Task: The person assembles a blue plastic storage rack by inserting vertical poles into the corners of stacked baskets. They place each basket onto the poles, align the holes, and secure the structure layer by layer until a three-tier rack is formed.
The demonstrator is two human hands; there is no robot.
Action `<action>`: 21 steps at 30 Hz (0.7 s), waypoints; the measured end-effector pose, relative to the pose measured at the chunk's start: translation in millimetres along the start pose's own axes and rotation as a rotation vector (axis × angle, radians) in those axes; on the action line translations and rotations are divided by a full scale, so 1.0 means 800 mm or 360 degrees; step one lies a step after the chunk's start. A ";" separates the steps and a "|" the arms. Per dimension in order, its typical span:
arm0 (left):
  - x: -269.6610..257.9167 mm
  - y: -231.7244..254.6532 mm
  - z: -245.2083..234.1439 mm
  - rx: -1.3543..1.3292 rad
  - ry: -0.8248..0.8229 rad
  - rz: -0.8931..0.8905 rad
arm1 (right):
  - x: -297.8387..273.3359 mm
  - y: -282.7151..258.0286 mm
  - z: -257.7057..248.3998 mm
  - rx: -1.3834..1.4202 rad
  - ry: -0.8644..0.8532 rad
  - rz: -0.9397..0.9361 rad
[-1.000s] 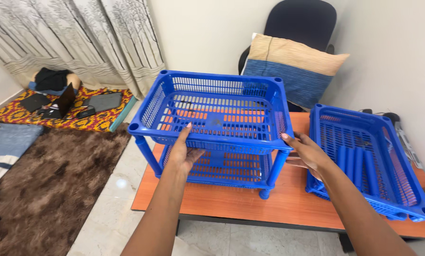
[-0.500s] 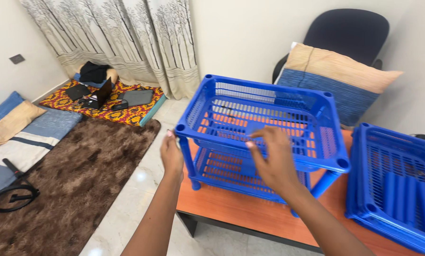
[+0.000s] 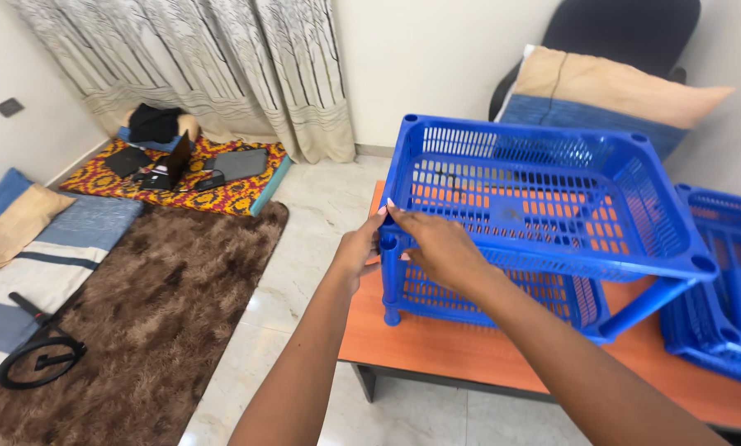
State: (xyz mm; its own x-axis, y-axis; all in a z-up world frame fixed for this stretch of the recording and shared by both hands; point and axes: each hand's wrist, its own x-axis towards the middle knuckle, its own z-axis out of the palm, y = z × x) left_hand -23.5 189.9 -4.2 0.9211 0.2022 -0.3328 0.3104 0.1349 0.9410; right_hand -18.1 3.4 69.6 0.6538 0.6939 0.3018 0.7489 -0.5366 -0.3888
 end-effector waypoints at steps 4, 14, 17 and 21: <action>0.008 0.001 -0.006 -0.0094 -0.0218 0.0021 | 0.006 -0.010 0.002 0.0023 0.0089 0.0136; 0.002 -0.008 -0.002 -0.0136 -0.0311 0.0004 | -0.002 0.012 0.013 0.0190 0.0205 0.0038; 0.000 -0.006 -0.001 -0.0149 -0.0305 -0.0039 | -0.003 0.017 0.013 0.0167 0.0204 -0.0032; -0.002 -0.004 0.000 -0.0187 -0.0348 -0.0078 | -0.008 0.022 0.011 0.0259 0.0192 -0.0053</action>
State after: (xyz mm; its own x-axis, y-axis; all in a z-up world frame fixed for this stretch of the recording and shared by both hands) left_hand -26.2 189.0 -6.7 0.9385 -0.0205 -0.3446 0.3383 0.2539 0.9061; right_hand -10.2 -6.5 53.2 0.6446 0.6419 0.4153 0.7494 -0.4228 -0.5096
